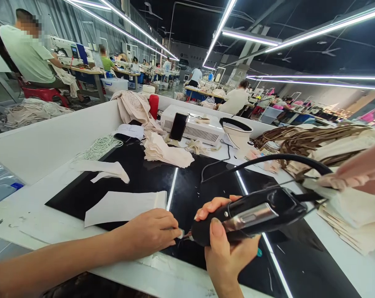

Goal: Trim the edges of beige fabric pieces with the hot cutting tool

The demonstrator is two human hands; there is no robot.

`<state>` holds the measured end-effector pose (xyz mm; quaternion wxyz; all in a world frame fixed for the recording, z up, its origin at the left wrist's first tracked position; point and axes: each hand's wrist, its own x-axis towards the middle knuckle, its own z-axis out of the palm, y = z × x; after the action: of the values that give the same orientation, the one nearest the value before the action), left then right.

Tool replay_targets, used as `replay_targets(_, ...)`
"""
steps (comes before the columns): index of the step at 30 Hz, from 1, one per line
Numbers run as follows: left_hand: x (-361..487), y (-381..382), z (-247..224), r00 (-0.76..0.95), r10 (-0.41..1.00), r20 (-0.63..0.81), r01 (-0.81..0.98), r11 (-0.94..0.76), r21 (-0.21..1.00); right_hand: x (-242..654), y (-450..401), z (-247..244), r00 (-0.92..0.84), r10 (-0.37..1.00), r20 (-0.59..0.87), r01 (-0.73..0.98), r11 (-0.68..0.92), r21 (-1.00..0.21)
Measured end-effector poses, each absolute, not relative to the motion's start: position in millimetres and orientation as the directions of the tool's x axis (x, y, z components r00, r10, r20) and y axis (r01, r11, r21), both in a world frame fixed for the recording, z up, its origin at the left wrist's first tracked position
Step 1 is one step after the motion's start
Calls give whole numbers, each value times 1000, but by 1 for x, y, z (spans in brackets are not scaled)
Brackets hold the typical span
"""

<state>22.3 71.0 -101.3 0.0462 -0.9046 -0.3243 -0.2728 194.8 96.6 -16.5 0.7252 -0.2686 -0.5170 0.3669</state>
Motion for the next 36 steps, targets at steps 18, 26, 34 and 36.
replay_targets(18,19,67,-97,634,568,525,609,-785,113,194,96,-15,212,813,542,-234,581,-780)
replay_targets(26,17,63,-97,634,573,520,610,-783,121,193,97,-17,206,810,549,-228,585,-778)
replay_targets(34,18,64,-98,640,560,527,607,-788,100,191,100,-10,254,802,541,-239,594,-768)
replay_targets(36,18,64,-98,633,561,533,612,-784,97,189,102,-9,256,794,552,-247,606,-756)
